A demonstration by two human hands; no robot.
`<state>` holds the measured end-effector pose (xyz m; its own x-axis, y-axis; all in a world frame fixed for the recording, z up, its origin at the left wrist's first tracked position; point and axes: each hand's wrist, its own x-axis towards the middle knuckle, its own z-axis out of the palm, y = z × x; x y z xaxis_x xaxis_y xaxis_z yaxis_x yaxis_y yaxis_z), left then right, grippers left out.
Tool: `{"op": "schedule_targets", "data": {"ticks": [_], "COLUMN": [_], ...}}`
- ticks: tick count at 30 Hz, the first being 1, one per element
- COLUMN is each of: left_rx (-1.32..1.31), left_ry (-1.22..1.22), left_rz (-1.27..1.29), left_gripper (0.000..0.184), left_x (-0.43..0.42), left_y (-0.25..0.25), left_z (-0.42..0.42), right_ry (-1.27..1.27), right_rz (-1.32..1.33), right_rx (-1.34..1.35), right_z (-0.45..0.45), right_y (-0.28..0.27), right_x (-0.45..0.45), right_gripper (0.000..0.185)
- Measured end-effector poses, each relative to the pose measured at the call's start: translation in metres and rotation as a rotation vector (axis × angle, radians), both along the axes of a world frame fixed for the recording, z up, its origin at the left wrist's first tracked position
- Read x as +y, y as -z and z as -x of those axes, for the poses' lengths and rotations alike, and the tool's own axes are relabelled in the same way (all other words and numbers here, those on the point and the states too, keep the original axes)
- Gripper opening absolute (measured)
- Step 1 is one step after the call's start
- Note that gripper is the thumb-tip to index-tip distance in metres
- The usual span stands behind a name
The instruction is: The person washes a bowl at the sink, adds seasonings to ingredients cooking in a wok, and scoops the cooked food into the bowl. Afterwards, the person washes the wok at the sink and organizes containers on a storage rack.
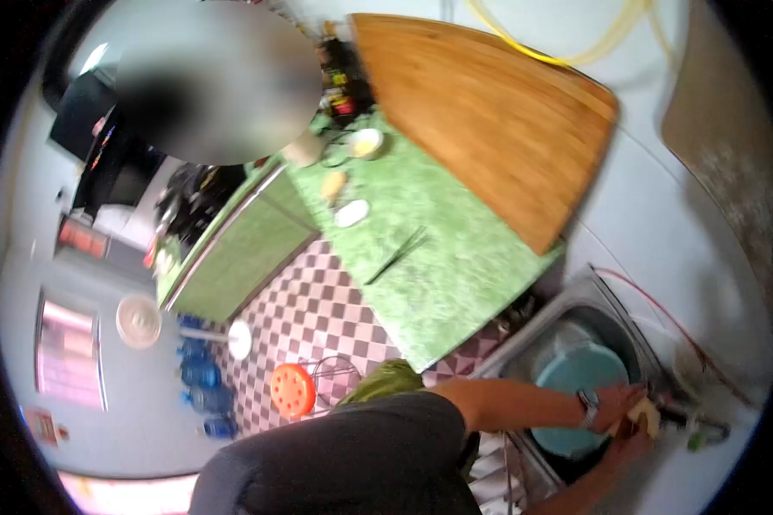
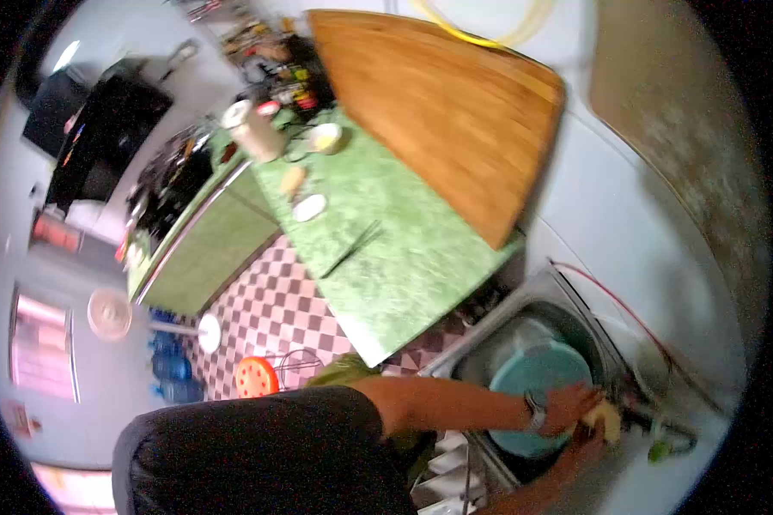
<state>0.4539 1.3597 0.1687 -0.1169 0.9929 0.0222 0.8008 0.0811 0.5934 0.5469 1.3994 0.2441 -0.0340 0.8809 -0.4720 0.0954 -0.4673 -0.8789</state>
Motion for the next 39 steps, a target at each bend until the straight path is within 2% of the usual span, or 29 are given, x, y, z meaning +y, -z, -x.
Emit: {"op": "schedule_targets", "data": {"ticks": [2,4,5,6,7,8,9,11,12,13,14,15,17,19,20,24,27,29,31,32,35,36,38,39], "left_rx": [0.020,-0.302,-0.300,-0.406,-0.499,-0.463,-0.465,-0.872,-0.890,-0.896,-0.965,-1.062,-1.209,-1.289,-1.351,-1.472,-1.535,-1.575,-1.606,-1.612,-1.629,-1.621,-1.472,-1.458], "left_ry": [-0.160,-0.013,-0.028,-0.155,-0.293,-0.310,-0.314,-0.248,-0.311,-0.310,-0.303,-0.280,-0.245,-0.226,-0.214,-0.207,-0.217,-0.246,-0.275,-0.287,-0.298,-0.312,-0.249,-0.213], "left_rz": [0.076,0.289,0.274,0.249,0.244,0.259,0.250,0.084,0.251,0.243,0.291,0.331,0.398,0.466,0.486,0.536,0.554,0.547,0.551,0.548,0.568,0.583,0.638,0.661], "left_gripper": [0.086,0.085,0.085,0.084,0.082,0.077,0.077,0.073,0.067,0.067,0.063,0.060,0.054,0.049,0.049,0.047,0.044,0.042,0.040,0.039,0.036,0.041,0.051,0.051], "left_x": [-0.011,-0.034,-0.033,-0.031,-0.007,-0.002,-0.009,-0.037,-0.030,-0.020,-0.024,-0.035,-0.045,-0.052,-0.052,-0.059,-0.058,-0.054,-0.052,-0.050,-0.044,-0.039,-0.032,-0.026], "left_y": [-0.010,-0.055,-0.052,-0.039,0.002,0.023,0.014,-0.018,-0.006,0.024,0.016,0.002,-0.011,-0.018,-0.021,-0.026,-0.022,-0.016,-0.012,-0.010,-0.019,-0.034,-0.033,-0.037], "left_z": [0.013,0.039,0.039,0.032,0.025,0.019,0.028,0.047,0.041,0.032,0.032,0.039,0.045,0.046,0.047,0.050,0.049,0.044,0.036,0.034,0.030,0.031,0.027,0.025], "right_ry": [-0.084,-0.104,-0.109,-0.114,-0.135,-0.283,-0.429,-0.459,-0.376,-0.288,-0.285,-0.416,-0.535,-0.538,-0.519,-0.642,0.065,-0.203,-0.176,-0.138,0.101,0.191,0.214,0.255], "right_rz": [-0.024,-0.073,-0.098,-0.121,-0.107,-0.171,-0.237,-0.236,-0.183,-0.130,-0.134,-0.344,-0.544,-0.149,-0.150,0.182,0.167,-0.550,-0.772,-0.720,-0.170,0.074,0.144,0.138], "right_rx": [-0.012,-0.069,-0.094,-0.118,-0.099,-0.101,-0.105,0.004,-0.086,-0.176,-0.183,-0.441,-0.715,0.171,0.163,0.899,0.281,-0.274,-0.933,-0.965,-0.479,-0.048,-0.035,-0.031], "right_z": [0.029,0.032,0.034,0.035,0.032,0.026,0.016,-0.003,-0.005,-0.010,-0.022,-0.042,-0.057,-0.063,-0.066,-0.089,-0.052,-0.111,-0.122,-0.124,-0.111,-0.105,-0.132,-0.143], "right_y": [-0.023,-0.029,-0.031,-0.031,-0.001,0.003,0.008,0.014,0.014,0.015,0.030,0.065,0.098,0.106,0.113,0.140,0.041,0.072,0.038,0.032,0.019,0.004,0.034,0.045], "right_x": [-0.030,-0.038,-0.040,-0.041,-0.019,-0.018,-0.016,-0.010,-0.005,-0.001,0.012,0.038,0.073,0.096,0.102,0.114,0.037,0.026,-0.016,-0.025,-0.050,-0.052,-0.055,-0.058], "right_gripper": [0.038,0.041,0.043,0.045,0.045,0.048,0.051,0.052,0.052,0.052,0.052,0.049,0.046,0.031,0.031,0.029,0.035,0.049,0.055,0.057,0.066,0.063,0.048,0.048]}}
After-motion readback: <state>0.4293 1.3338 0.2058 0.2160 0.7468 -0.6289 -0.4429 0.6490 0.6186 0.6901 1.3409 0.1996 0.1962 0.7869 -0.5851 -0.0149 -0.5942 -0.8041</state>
